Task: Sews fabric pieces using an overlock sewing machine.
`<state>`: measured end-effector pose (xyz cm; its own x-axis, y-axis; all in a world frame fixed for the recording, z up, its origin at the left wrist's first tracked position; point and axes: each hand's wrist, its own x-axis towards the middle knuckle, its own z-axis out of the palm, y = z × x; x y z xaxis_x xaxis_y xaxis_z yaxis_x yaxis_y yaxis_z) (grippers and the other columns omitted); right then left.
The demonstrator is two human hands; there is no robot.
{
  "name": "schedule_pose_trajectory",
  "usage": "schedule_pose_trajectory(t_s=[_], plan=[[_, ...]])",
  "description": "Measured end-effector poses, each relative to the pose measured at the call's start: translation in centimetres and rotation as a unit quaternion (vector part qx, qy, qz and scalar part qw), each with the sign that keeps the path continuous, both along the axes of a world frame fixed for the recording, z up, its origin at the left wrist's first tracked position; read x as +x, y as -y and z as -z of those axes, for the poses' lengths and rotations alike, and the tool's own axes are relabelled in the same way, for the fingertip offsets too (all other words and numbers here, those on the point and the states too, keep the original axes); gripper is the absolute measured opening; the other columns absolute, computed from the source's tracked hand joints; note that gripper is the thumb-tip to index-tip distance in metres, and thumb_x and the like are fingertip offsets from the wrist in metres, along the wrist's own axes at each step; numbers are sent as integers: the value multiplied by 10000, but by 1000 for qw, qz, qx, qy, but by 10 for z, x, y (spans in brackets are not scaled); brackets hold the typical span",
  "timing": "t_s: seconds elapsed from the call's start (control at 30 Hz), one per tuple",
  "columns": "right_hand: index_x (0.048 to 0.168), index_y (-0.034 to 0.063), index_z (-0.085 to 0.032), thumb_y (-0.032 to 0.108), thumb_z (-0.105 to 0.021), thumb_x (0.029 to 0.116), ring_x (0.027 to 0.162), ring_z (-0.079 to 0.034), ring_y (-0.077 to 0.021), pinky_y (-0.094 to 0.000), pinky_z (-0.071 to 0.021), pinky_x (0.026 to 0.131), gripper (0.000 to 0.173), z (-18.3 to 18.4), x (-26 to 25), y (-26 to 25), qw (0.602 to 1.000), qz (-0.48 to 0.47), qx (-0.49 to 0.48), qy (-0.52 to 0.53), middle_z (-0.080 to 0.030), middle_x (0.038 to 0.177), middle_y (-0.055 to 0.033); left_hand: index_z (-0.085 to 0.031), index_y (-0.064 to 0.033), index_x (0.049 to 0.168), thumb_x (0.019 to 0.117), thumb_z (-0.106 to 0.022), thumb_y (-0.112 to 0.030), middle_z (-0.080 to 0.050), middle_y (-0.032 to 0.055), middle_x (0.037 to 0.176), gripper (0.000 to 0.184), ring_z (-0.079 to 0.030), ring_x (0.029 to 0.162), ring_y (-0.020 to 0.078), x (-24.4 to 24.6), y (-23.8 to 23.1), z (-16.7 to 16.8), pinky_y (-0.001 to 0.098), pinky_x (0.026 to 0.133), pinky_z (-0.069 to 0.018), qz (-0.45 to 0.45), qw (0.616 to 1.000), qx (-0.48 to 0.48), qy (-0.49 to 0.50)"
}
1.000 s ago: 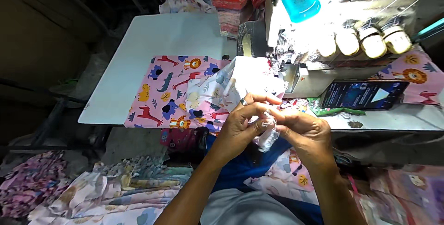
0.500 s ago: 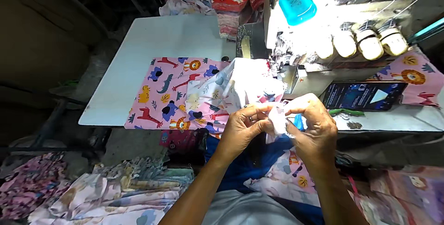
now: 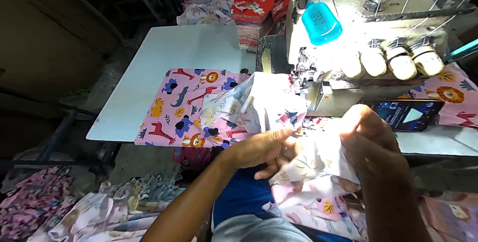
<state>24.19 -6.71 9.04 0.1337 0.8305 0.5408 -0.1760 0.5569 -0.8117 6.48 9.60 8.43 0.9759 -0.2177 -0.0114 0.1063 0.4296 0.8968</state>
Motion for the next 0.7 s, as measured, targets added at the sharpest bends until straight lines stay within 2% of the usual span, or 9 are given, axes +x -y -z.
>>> schedule_pose_trajectory(t_s=[0.03,0.07,0.1,0.17,0.27,0.4,0.47,0.53,0.7], plan=[[1161,203,-684,192,-552,1052,957,-666,48,-118,-547,828,171,1,5,-1,1000,-9,5,20,-723,1062,121,-681,-209,910,1074,-482,-415,-661,-146,753,330,-586,594,-95,2,-4,-3,88,497,-467,-8,1000,21,16],[1154,196,-698,186,-554,1049,977,-665,43,-124,-544,844,179,2,10,-2,999,-20,10,30,-725,1073,119,-678,-204,872,1050,-546,-266,-652,-158,766,230,-601,652,-93,4,-9,-7,95,566,-500,-25,997,55,46],[1160,193,-706,191,-557,1049,994,-665,38,-132,-543,860,186,3,14,-4,999,-33,14,38,-728,1085,120,-692,-203,866,1006,-611,-200,-661,-168,802,162,-609,725,-97,5,-13,-11,94,642,-506,-43,993,79,71],[1186,186,-705,204,-555,1051,991,-670,30,-146,-550,863,202,3,21,-7,997,-56,18,41,-729,1098,115,-716,-192,898,975,-673,-185,-700,-154,884,89,-621,820,-95,8,-20,-17,94,725,-504,-63,987,98,110],[1182,165,-712,201,-561,1049,900,-657,59,-107,-539,786,204,1,23,-8,997,-63,19,27,-730,1058,116,-694,-199,942,955,-690,-194,-684,-136,834,15,-622,789,-72,11,-23,-19,111,717,-501,-88,986,98,103],[1188,163,-711,183,-556,1046,948,-676,22,-150,-553,839,211,2,22,-14,997,-70,38,15,-737,1072,93,-669,-185,1133,990,-653,-346,-639,-165,788,216,-564,705,-96,15,-17,-15,87,653,-462,-83,992,84,55],[1176,169,-713,190,-559,1045,923,-673,39,-127,-552,806,203,4,20,-14,997,-65,35,14,-738,1065,105,-711,-184,1038,1004,-641,-334,-647,-176,811,169,-570,736,-104,15,-16,-14,84,674,-467,-73,992,87,53],[1186,172,-712,189,-549,1052,950,-663,57,-110,-540,817,211,5,20,-12,997,-69,30,19,-734,1091,119,-721,-191,928,997,-649,-224,-677,-179,845,105,-604,780,-110,15,-15,-15,84,695,-491,-65,990,101,72],[1177,131,-715,164,-529,1060,995,-659,44,-129,-537,859,223,4,18,-11,993,-104,48,28,-735,1093,99,-680,-115,993,913,-688,-50,-682,-121,994,104,-640,949,-53,19,-12,-12,149,815,-545,-4,989,106,104]])
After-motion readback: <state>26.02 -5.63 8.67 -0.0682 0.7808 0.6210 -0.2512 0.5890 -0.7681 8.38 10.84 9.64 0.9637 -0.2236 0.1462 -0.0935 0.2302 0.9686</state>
